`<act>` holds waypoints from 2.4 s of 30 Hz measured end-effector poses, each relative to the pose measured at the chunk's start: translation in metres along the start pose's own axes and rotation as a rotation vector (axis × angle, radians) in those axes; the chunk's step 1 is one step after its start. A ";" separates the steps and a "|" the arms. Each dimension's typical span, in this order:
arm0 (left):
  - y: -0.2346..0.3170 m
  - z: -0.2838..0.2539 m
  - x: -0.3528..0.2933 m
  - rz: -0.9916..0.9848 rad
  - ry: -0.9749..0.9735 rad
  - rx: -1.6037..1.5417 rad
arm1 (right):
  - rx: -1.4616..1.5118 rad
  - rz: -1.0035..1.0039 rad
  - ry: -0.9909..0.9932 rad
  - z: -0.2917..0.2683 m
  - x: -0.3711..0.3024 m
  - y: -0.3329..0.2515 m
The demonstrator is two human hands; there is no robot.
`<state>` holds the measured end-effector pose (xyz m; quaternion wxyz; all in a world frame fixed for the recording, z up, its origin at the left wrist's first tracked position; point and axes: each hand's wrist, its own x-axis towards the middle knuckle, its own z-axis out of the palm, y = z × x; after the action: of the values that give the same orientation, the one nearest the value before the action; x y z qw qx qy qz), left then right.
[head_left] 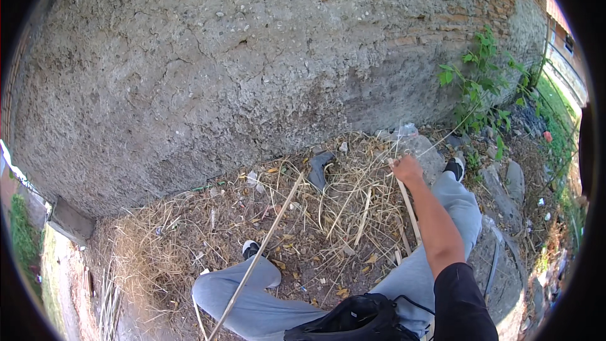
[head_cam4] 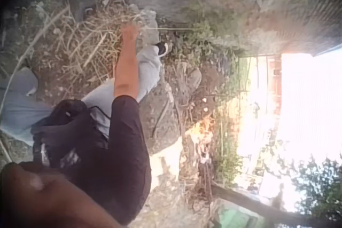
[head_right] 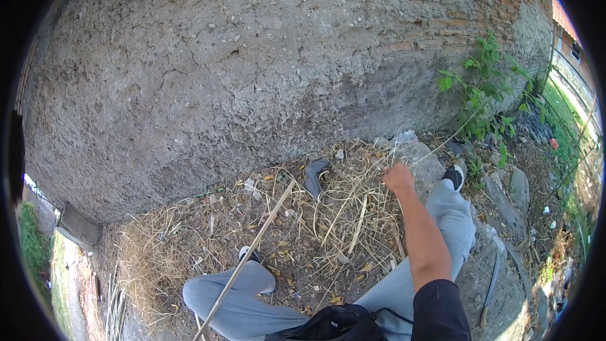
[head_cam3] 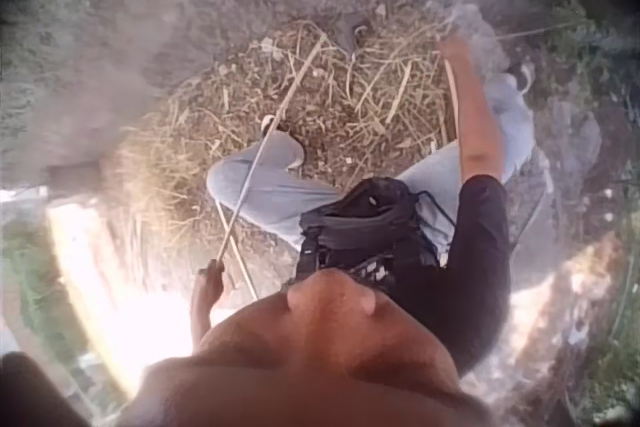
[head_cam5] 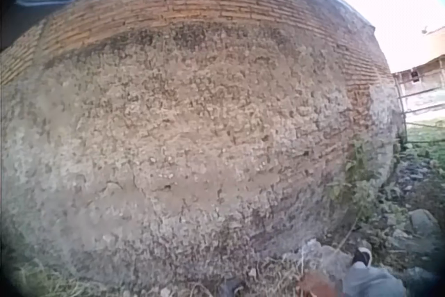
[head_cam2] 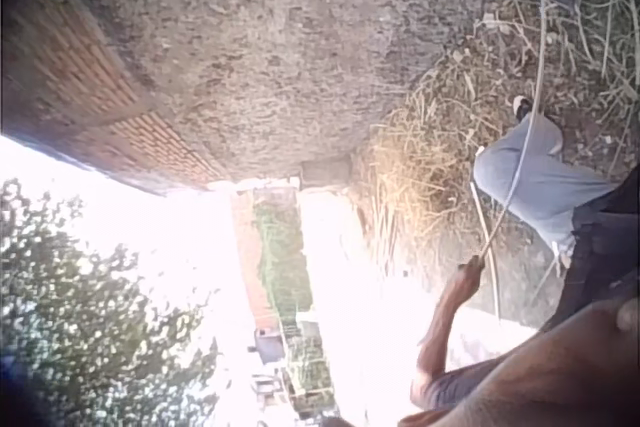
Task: The person splits and shaves a bamboo strip using a knife, then trims and scrapes the strip with a utility knife.
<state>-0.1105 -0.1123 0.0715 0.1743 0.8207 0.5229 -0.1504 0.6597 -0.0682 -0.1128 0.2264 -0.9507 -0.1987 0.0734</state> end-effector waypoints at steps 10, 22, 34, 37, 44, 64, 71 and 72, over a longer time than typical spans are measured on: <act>0.012 0.027 0.029 0.176 0.283 -0.048 | 1.156 -0.008 -0.668 -0.039 -0.102 -0.102; 0.106 0.023 0.099 0.279 -0.089 -0.612 | 1.182 -0.130 -0.814 -0.086 -0.172 -0.119; 0.193 -0.022 0.135 0.401 0.039 -0.166 | 1.556 0.006 -0.514 -0.094 -0.149 -0.107; 0.218 -0.031 0.164 0.603 0.348 -0.053 | 1.557 0.002 -0.484 -0.100 -0.150 -0.107; 0.295 -0.035 0.239 0.628 0.343 -0.281 | 1.516 0.000 -0.461 -0.092 -0.147 -0.106; 0.309 -0.038 0.274 0.202 -0.744 -1.381 | 0.872 -0.462 -0.362 -0.096 -0.157 -0.114; 0.306 -0.026 0.279 0.191 -0.469 -1.301 | 0.373 -0.820 -0.175 -0.082 -0.190 -0.108; 0.305 -0.025 0.281 0.185 -0.456 -1.317 | 0.369 -0.823 -0.176 -0.081 -0.190 -0.109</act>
<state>0.2837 0.0056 0.0123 0.7523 0.5337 0.3836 0.0445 0.4677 -0.0901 0.0189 0.3847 -0.7264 -0.5620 0.0921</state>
